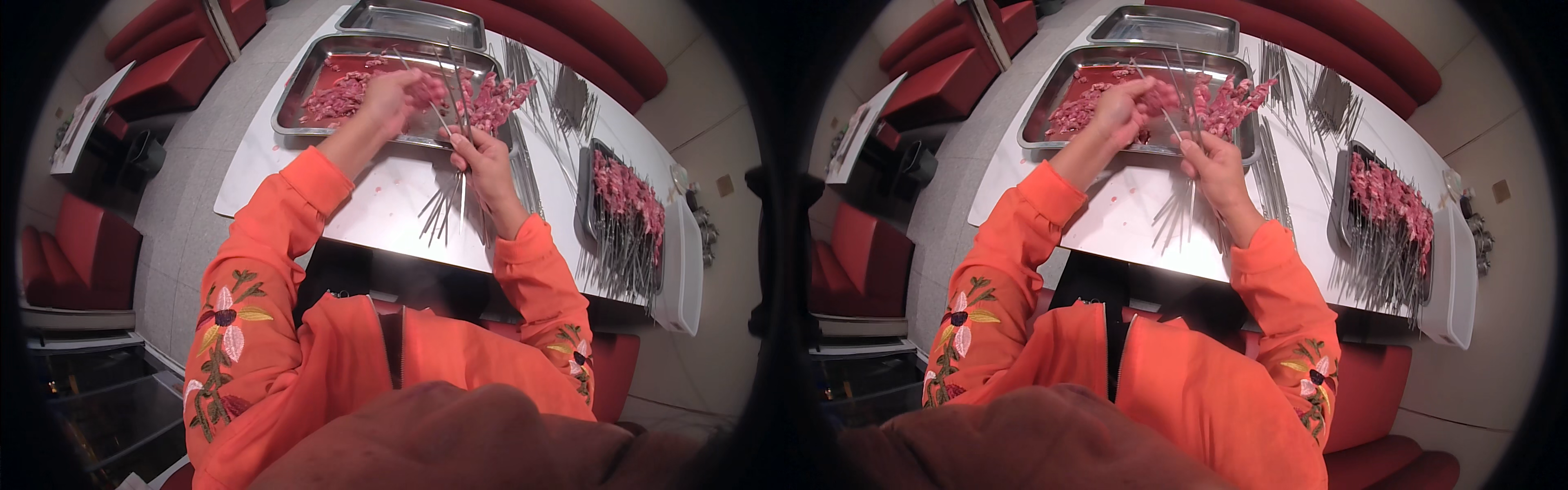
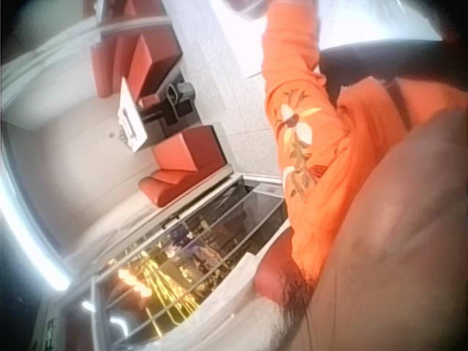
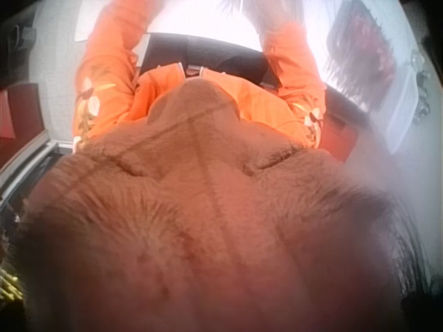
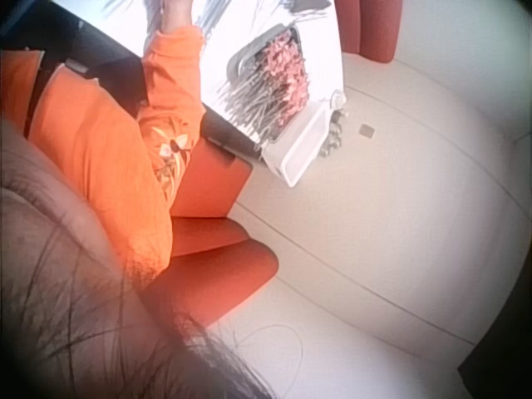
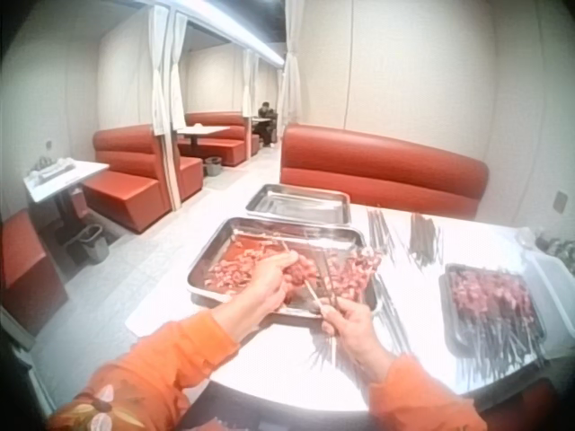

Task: The person threads small pieces of raw meat onto metal skewers from a tray. Completed skewers are placed into a second tray. The person works continuously, handling the meat and skewers by hand.

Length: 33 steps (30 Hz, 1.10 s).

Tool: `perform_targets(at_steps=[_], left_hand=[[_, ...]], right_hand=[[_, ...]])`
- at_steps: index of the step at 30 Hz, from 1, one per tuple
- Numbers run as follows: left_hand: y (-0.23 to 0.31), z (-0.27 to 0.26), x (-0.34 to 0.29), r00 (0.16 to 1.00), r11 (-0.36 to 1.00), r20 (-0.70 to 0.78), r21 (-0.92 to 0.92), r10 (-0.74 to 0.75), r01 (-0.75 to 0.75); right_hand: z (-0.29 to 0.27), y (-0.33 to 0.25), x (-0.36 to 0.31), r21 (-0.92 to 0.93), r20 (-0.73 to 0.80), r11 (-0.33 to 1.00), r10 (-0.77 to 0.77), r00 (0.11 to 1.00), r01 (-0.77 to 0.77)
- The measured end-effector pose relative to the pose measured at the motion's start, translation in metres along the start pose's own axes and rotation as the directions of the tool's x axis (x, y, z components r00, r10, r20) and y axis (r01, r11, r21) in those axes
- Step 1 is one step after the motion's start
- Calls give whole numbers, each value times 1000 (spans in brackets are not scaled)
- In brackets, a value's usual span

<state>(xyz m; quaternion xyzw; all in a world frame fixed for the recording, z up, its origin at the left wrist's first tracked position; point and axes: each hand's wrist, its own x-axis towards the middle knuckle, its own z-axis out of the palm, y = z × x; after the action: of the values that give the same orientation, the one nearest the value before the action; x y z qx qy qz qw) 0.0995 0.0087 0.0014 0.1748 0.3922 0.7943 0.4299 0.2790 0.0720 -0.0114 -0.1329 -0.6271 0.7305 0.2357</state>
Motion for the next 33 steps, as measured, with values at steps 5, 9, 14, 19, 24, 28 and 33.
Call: perform_targets(at_steps=[5, 9, 14, 19, 24, 28, 33], left_hand=[[-4, 12, 0, 991, 902, 108, 430, -78, 24], [17, 1, 53, 981, 109, 168, 978, 96, -179], [-7, 17, 70, 982, -528, 155, 846, 108, -76], [2, 17, 83, 989, -373, 128, 923, 73, -92], [44, -4, 38, 995, 857, 83, 516, -49, -1], [52, -27, 29, 992, 993, 127, 108, 25, -39], [55, -29, 22, 996, 991, 52, -120, 69, -62]], right_hand=[[-7, -7, 4, -40, -133, 999, -12, 991, 7], [-10, -13, 2, -16, -140, 1000, -13, 990, 11], [-9, -14, 3, 32, -164, 998, -53, 985, 59], [-8, -18, 3, 21, -180, 999, -43, 983, 48], [-8, -17, 1, 3, -113, 1000, -22, 993, 23], [-4, -11, 1, 14, -21, 999, -45, 999, 45], [-1, -10, -3, 15, 28, 1000, 11, 1000, -11]])
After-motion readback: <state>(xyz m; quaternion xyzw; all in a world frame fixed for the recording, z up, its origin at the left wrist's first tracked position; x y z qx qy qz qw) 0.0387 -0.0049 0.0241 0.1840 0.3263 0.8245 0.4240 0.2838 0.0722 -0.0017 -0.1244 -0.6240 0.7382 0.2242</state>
